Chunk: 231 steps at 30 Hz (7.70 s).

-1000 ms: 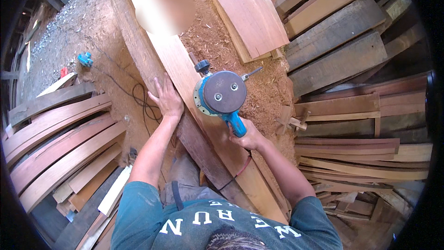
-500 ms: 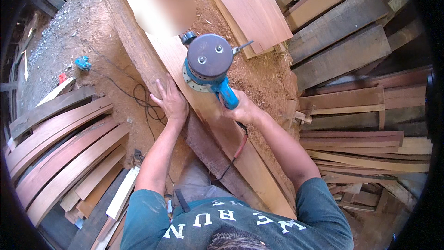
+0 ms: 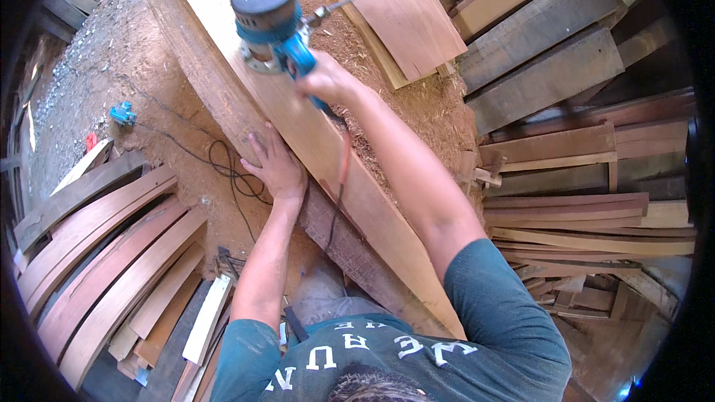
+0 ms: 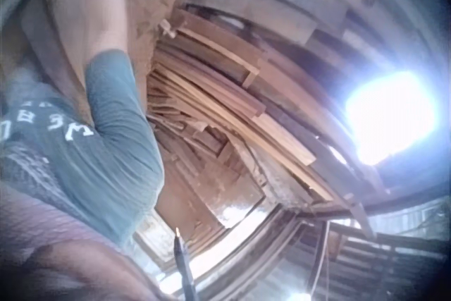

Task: The person uses a handheld electric router to smooth and shape the edges of a long wooden plank. They guide the tool along the length of the wood, creating a groove and removing material. The person flips the plank over to work on the other side.

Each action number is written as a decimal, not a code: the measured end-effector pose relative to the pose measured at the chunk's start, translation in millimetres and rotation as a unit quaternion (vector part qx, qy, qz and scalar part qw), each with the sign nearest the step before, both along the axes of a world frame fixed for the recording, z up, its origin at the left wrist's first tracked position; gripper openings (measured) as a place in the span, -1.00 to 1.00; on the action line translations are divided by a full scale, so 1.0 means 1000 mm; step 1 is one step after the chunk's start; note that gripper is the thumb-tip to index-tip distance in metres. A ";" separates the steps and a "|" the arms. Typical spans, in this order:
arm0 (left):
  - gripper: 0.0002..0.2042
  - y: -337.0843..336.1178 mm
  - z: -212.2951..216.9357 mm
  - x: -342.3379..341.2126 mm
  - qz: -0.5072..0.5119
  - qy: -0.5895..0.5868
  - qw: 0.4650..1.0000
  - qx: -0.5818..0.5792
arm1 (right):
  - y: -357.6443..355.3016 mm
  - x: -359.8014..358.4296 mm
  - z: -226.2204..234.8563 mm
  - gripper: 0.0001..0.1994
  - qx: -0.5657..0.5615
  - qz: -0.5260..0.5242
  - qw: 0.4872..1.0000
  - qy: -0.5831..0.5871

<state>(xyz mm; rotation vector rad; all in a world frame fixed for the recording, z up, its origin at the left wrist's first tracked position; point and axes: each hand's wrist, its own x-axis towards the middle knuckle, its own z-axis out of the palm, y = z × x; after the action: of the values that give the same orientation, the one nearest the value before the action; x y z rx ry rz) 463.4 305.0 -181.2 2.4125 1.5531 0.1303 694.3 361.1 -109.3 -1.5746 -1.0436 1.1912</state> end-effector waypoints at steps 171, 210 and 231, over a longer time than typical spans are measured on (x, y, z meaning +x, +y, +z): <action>0.53 -0.645 0.049 -0.112 -0.199 0.116 0.966 -0.121 | -1.111 -0.146 0.098 -0.70 -0.220 0.017 0.975 -0.030; 0.57 -0.647 0.040 -0.109 -0.175 0.137 0.968 -0.115 | -0.848 -0.106 0.017 -0.76 -0.017 -0.030 0.999 0.022; 0.53 -0.653 0.047 -0.100 -0.149 0.136 0.975 -0.099 | -0.993 -0.121 0.078 -0.77 -0.153 0.013 0.987 -0.049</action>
<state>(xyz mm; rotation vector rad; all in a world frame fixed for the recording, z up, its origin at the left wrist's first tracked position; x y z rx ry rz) 363.5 -348.1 -134.4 2.5429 1.2118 -0.4081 573.2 -632.4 -31.8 -1.8766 -0.9801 1.3540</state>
